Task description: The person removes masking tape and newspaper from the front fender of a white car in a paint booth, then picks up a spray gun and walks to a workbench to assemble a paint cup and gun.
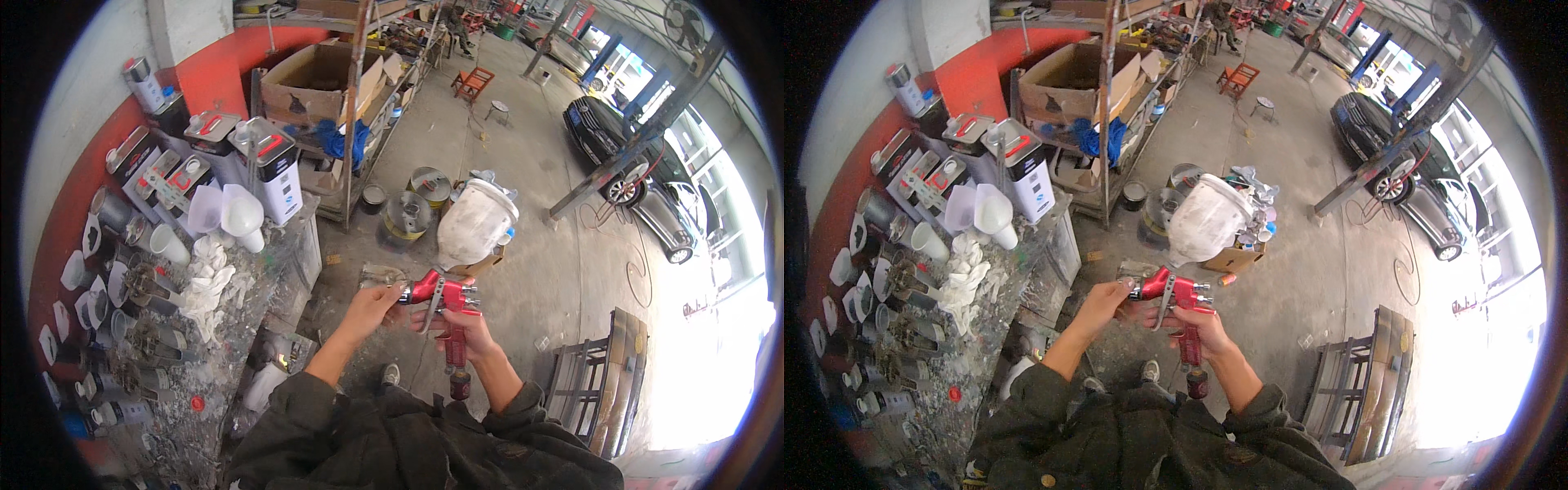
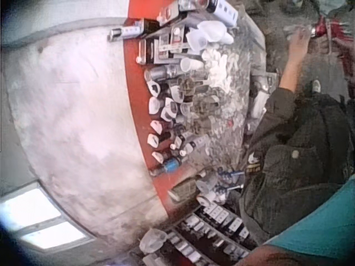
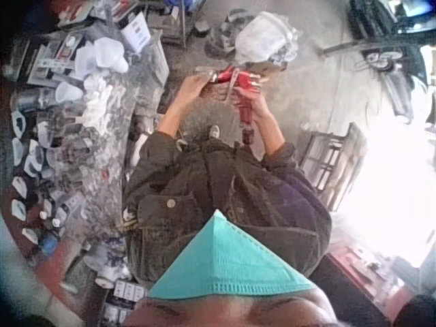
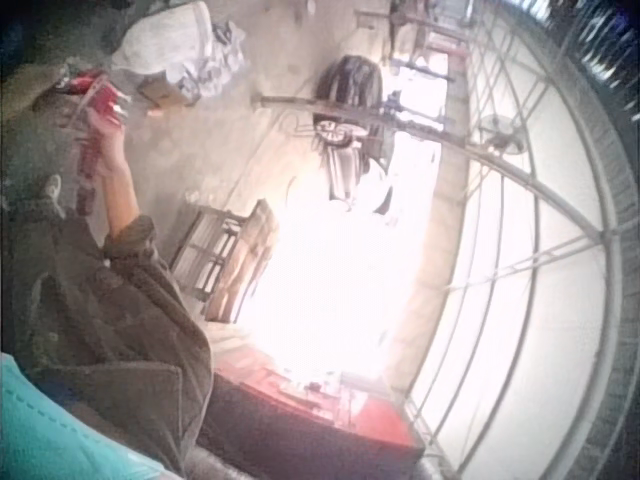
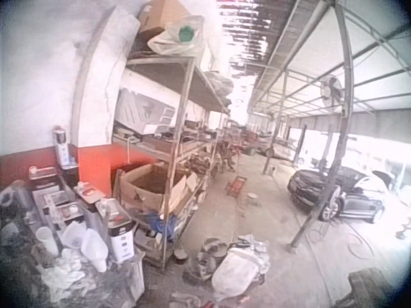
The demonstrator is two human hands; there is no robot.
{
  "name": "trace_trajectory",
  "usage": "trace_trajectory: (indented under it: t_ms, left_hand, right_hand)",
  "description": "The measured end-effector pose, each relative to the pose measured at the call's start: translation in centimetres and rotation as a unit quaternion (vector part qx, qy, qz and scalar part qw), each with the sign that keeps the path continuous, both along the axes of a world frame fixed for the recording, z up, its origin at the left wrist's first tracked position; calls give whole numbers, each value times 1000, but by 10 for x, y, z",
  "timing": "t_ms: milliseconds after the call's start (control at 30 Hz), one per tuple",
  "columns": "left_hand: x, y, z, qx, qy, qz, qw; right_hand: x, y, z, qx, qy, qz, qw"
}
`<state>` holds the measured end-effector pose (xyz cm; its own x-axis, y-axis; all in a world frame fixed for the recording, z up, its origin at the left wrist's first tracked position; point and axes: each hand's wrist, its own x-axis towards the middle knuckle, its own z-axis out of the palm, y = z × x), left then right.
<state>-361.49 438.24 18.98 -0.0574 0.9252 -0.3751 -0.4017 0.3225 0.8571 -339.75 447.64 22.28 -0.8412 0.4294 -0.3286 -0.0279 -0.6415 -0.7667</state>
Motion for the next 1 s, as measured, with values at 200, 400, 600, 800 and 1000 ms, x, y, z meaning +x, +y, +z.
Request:
trace_trajectory:
  t_ms: [200,400,600,800,1000]
  left_hand:
    - [18,-1,6,188,-24,39,981]
    - [-2,4,-13,59,-121,-56,989]
    - [30,4,5,165,40,46,984]
    - [18,1,1,-43,-69,25,996]
    - [42,-2,9,24,65,89,994]
  right_hand:
    - [13,8,8,-1,7,26,1000]
    - [15,15,9,58,-17,43,997]
    - [20,23,8,31,5,60,998]
    - [17,25,5,66,7,81,994]
    - [21,35,-8,18,62,116,991]
